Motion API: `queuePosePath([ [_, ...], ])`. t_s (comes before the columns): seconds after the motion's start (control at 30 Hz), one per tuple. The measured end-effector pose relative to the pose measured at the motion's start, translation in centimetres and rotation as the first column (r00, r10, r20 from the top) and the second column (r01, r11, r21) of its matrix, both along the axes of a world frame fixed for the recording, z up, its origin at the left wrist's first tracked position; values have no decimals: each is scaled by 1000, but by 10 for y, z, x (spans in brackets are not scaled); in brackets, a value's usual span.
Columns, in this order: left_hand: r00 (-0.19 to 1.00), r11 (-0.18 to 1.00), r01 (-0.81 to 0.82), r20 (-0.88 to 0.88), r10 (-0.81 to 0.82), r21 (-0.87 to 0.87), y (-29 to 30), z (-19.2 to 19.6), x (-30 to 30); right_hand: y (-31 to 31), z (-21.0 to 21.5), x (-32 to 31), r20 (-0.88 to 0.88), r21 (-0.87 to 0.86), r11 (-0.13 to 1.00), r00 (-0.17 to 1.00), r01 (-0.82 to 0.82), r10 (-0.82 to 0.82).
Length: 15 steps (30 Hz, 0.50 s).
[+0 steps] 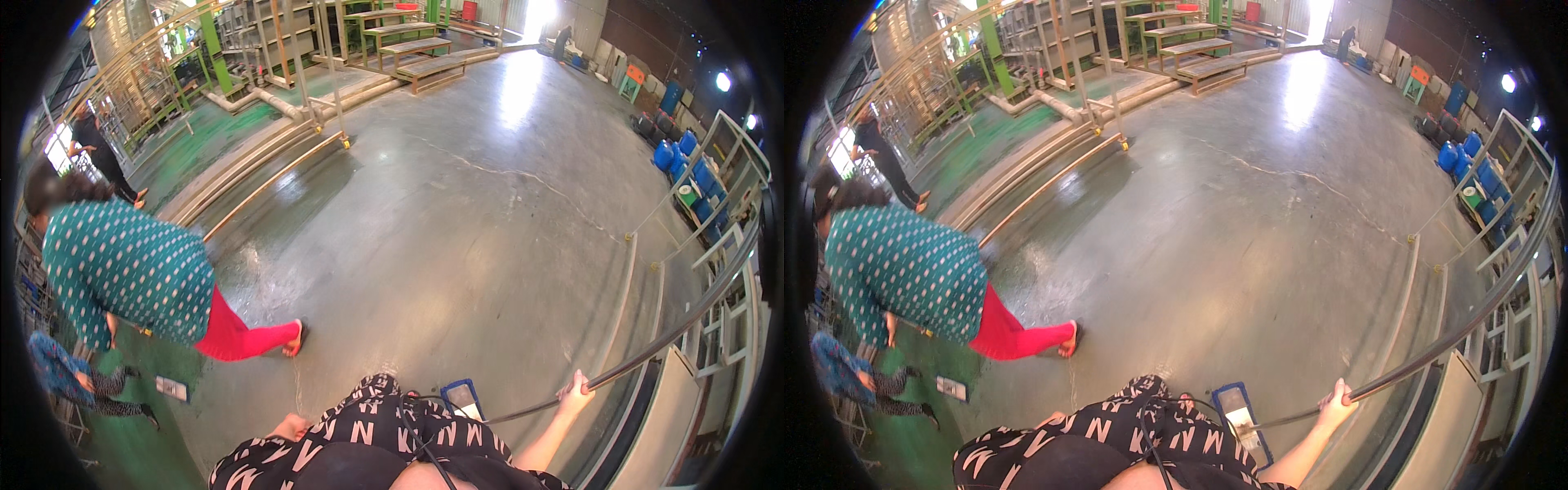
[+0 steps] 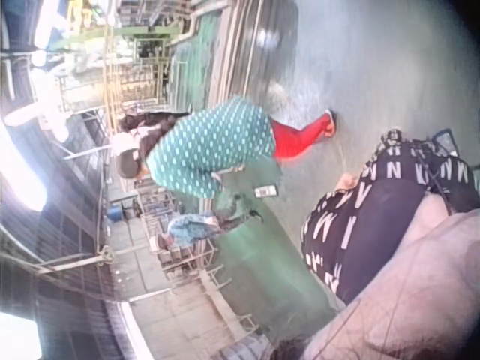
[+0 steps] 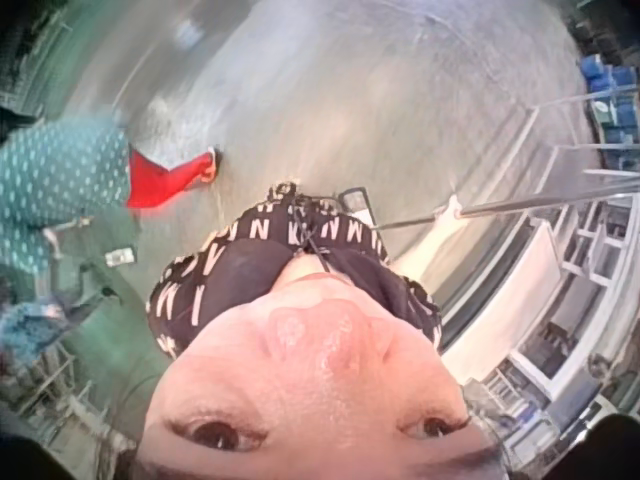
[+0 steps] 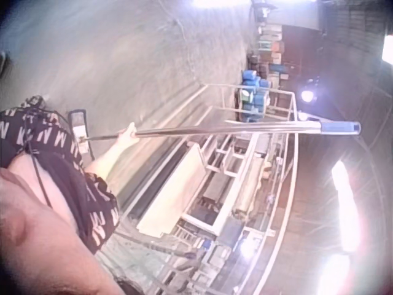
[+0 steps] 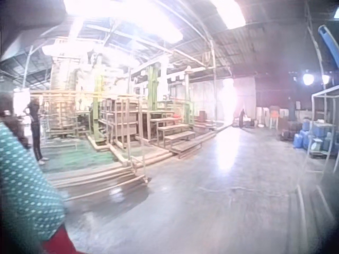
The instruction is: The person uses a high-pressure water hose to spray down a wet concrete floor in a factory setting. They then switch to a long-handled squeegee to push the water and debris across the floor, moving around various pieces of machinery and stacked materials.
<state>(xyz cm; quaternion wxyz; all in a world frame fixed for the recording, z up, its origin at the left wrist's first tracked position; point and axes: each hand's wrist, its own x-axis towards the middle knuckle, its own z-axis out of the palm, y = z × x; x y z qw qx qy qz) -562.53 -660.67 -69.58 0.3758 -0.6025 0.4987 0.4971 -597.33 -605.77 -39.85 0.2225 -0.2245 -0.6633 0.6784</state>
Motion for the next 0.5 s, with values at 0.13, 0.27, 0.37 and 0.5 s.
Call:
queuePosePath([
  [0.13,975,976,-201,77,208,-88,-26,11,-101,8,-28,-123,42,-17,1000,999,26,-25],
  [0.27,980,961,-195,-8,197,-195,-77,3,-267,13,-61,-250,89,-6,994,990,110,-109],
  [0.37,969,967,-92,-243,32,-239,-116,-4,-475,8,-33,-343,39,-11,991,990,134,-134],
  [0.5,796,903,65,-524,-303,-424,-105,23,-801,31,-40,-445,-9,10,945,945,327,-327],
])
